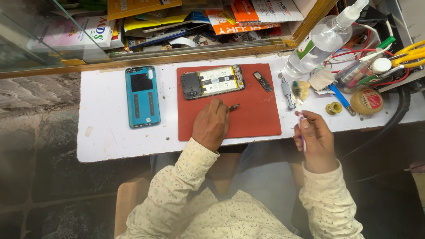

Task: The person cleans a small electronic component with a toothbrush and liquid, then uses a heat gun to dry it. They reattach the component to a disassembled mobile phone and secure it in place.

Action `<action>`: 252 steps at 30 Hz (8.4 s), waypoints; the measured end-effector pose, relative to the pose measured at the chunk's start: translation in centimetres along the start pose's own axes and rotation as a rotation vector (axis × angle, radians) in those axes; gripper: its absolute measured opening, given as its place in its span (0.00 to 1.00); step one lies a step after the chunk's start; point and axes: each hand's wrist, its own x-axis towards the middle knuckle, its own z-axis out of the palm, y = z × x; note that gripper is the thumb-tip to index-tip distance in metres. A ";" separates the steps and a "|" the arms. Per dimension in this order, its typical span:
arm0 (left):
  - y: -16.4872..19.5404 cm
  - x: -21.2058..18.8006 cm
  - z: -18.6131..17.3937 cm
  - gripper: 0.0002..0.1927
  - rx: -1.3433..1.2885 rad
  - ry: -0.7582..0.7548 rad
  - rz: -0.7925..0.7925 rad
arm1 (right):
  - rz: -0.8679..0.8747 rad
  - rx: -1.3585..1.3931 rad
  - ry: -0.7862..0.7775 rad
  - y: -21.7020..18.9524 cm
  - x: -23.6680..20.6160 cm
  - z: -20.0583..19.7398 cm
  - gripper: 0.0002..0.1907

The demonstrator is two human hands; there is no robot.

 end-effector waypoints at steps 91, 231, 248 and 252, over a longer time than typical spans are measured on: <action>2.0 9.3 -6.2 0.08 -1.054 0.258 -0.542 | -0.999 -0.397 -0.126 -7.1 7.0 8.4 0.20; 0.0 -2.7 -2.5 0.22 -0.099 -0.060 -0.033 | -0.519 -1.131 -0.249 -1.0 -2.8 11.0 0.21; 0.0 -2.8 -2.3 0.19 -0.166 -0.008 -0.067 | -0.531 -1.190 -0.250 -0.9 -1.7 10.7 0.20; 0.0 -2.9 -2.5 0.19 -0.172 0.014 -0.074 | -0.521 -1.168 -0.288 -0.9 -2.2 10.6 0.21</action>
